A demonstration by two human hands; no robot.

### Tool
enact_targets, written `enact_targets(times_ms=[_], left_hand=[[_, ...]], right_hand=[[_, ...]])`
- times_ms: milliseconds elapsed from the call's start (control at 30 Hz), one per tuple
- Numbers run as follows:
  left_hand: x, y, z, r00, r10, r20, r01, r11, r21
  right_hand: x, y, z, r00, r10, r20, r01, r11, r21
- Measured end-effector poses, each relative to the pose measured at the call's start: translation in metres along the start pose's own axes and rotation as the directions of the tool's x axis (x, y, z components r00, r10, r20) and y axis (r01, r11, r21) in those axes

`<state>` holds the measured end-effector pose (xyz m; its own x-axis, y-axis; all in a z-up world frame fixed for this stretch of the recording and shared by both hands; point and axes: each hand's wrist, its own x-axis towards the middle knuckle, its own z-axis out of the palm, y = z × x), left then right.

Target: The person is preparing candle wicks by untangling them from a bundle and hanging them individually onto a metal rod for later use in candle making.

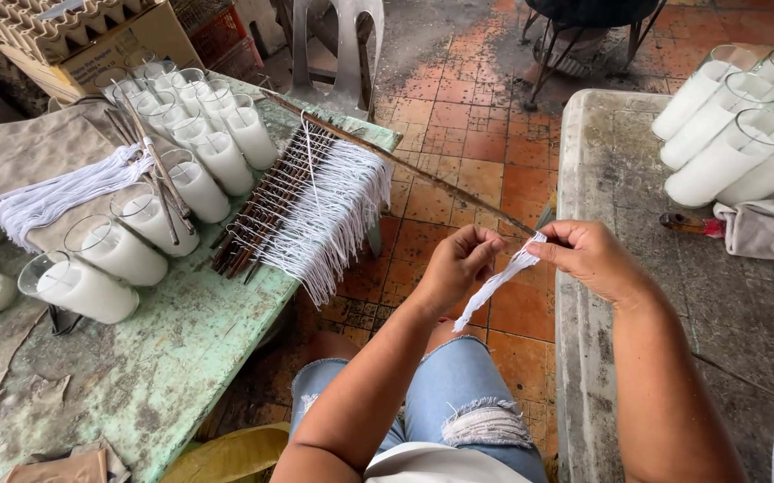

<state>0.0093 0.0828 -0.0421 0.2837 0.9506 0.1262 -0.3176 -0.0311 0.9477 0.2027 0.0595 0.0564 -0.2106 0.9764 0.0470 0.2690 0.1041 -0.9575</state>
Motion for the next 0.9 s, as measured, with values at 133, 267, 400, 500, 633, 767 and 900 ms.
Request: enact_targets(times_ms=[133, 267, 400, 500, 633, 767, 900], left_hand=[[-0.006, 0.006, 0.011, 0.999, -0.015, 0.05, 0.015, 1.0, -0.008], [-0.001, -0.005, 0.008, 1.0, 0.012, 0.003, -0.012, 0.999, 0.036], [0.005, 0.0, -0.001, 0.998, 0.034, -0.052, -0.031, 0.998, 0.05], [0.006, 0.0, -0.008, 0.998, -0.017, -0.064, 0.019, 0.999, 0.026], [0.001, 0.003, 0.0, 0.999, -0.029, 0.025, 0.028, 0.999, 0.04], [0.012, -0.019, -0.001, 1.0, 0.009, 0.012, -0.009, 1.0, 0.03], [0.013, -0.014, -0.014, 0.99, 0.033, -0.138, -0.026, 0.998, 0.053]], right_hand=[[0.001, 0.002, 0.001, 1.0, -0.003, 0.008, 0.003, 1.0, -0.013], [-0.001, -0.006, 0.003, 1.0, -0.01, 0.021, 0.01, 1.0, -0.023], [-0.001, -0.002, -0.001, 1.0, -0.008, 0.009, 0.008, 1.0, -0.013], [0.002, 0.001, -0.001, 1.0, -0.005, 0.023, 0.006, 0.999, -0.04], [0.0, -0.001, 0.003, 1.0, 0.016, 0.025, -0.014, 0.999, -0.051], [0.005, 0.011, 0.001, 1.0, 0.013, 0.026, -0.012, 0.999, -0.05], [0.007, 0.023, -0.007, 0.999, 0.038, 0.032, -0.036, 0.997, -0.069]])
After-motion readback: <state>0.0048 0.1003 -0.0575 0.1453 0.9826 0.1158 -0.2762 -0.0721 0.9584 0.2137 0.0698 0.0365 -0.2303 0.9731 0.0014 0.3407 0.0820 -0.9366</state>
